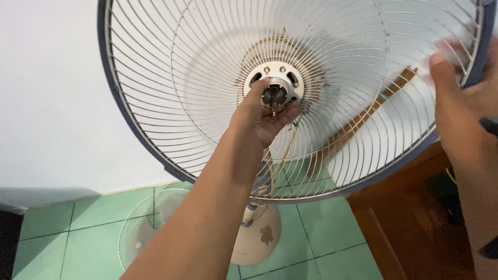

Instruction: The person disassembles a standing electric fan by hand. They remove the front grille, unscrew the central nut to detach the fan blades, and then remove the rear grille, placing the components on the floor.

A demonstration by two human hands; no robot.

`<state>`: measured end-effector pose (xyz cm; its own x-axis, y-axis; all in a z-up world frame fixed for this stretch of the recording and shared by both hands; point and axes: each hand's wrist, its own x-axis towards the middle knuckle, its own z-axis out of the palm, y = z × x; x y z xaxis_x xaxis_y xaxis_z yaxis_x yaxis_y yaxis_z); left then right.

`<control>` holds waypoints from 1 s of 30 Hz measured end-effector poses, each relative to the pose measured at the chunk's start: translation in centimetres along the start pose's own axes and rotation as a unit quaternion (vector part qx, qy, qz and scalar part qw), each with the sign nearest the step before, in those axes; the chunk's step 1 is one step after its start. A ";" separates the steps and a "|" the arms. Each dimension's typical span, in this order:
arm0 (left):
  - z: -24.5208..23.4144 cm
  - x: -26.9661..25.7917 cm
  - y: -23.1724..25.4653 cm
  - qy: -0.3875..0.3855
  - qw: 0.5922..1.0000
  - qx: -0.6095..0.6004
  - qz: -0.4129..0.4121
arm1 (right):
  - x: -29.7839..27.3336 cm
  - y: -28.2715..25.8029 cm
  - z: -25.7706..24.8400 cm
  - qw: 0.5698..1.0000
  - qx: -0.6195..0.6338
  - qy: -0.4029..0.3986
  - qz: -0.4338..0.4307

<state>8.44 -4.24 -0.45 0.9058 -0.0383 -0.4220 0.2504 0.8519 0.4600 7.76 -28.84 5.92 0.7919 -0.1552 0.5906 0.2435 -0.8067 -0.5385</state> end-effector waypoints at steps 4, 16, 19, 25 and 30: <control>0.2 -1.0 0.9 -0.013 0.998 0.040 -0.044 | -2.0 -2.4 0.3 0.974 -0.043 0.081 -0.206; -0.3 -1.2 2.7 -0.008 0.952 0.306 -0.020 | -5.2 -9.7 7.4 0.943 0.163 -0.147 -0.248; -0.3 -0.8 2.4 0.002 0.955 0.295 -0.021 | -5.0 -9.5 7.8 0.953 0.163 -0.143 -0.210; -0.2 -0.3 3.1 0.012 0.958 0.284 -0.048 | -4.9 -9.4 8.1 0.959 0.166 -0.131 -0.190; -0.4 -0.6 2.9 0.007 0.969 0.241 -0.058 | -4.0 -9.8 8.4 0.966 0.153 -0.126 -0.164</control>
<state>8.52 -1.52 0.85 0.8576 -0.1094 -0.5025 0.4845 0.4994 0.7182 6.88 -15.51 3.82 0.7454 0.2560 0.6155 0.6291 -0.5756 -0.5224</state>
